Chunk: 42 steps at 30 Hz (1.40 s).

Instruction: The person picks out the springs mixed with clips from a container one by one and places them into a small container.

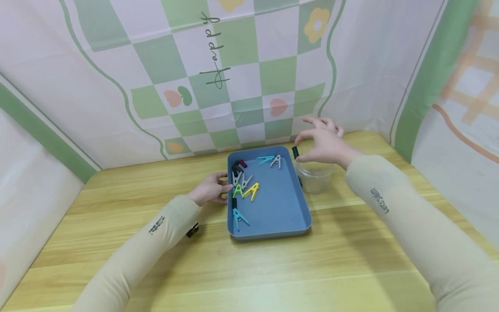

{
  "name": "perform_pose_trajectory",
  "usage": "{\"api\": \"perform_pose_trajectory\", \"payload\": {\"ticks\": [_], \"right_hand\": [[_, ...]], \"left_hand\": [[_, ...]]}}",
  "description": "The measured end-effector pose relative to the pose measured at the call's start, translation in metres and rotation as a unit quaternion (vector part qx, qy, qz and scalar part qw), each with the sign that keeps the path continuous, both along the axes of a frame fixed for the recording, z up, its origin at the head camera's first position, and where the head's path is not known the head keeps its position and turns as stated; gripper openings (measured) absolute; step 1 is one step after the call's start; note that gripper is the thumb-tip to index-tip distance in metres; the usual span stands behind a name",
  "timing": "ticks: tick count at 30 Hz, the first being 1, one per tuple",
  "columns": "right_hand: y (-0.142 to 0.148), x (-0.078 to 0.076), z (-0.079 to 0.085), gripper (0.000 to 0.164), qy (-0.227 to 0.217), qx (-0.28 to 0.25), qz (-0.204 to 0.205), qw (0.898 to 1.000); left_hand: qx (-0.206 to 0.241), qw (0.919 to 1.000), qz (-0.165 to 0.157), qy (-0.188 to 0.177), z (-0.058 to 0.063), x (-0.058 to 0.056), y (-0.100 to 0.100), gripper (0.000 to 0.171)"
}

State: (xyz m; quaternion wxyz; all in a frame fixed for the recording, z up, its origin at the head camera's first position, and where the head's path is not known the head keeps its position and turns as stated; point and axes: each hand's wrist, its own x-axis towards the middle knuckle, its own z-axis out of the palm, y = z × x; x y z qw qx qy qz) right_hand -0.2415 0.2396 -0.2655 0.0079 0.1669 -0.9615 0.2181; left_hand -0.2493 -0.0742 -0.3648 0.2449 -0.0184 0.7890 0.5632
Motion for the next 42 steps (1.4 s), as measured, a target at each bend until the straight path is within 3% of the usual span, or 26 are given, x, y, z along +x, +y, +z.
{"api": "perform_pose_trajectory", "payload": {"ticks": [5,16,42], "right_hand": [[0.016,-0.002,-0.008,0.036,-0.012,0.005,-0.017,1.0],[0.036,-0.006,-0.022,0.036,-0.013,0.011,-0.025,1.0],[0.037,-0.009,-0.034,0.034,-0.026,0.012,-0.032,0.999]], "left_hand": [[0.001,1.0,-0.003,-0.001,0.004,0.003,0.0,0.058],[-0.001,1.0,0.004,-0.008,-0.003,-0.004,0.0,0.059],[0.004,0.9999,0.011,-0.01,0.0,-0.001,0.001,0.056]]}}
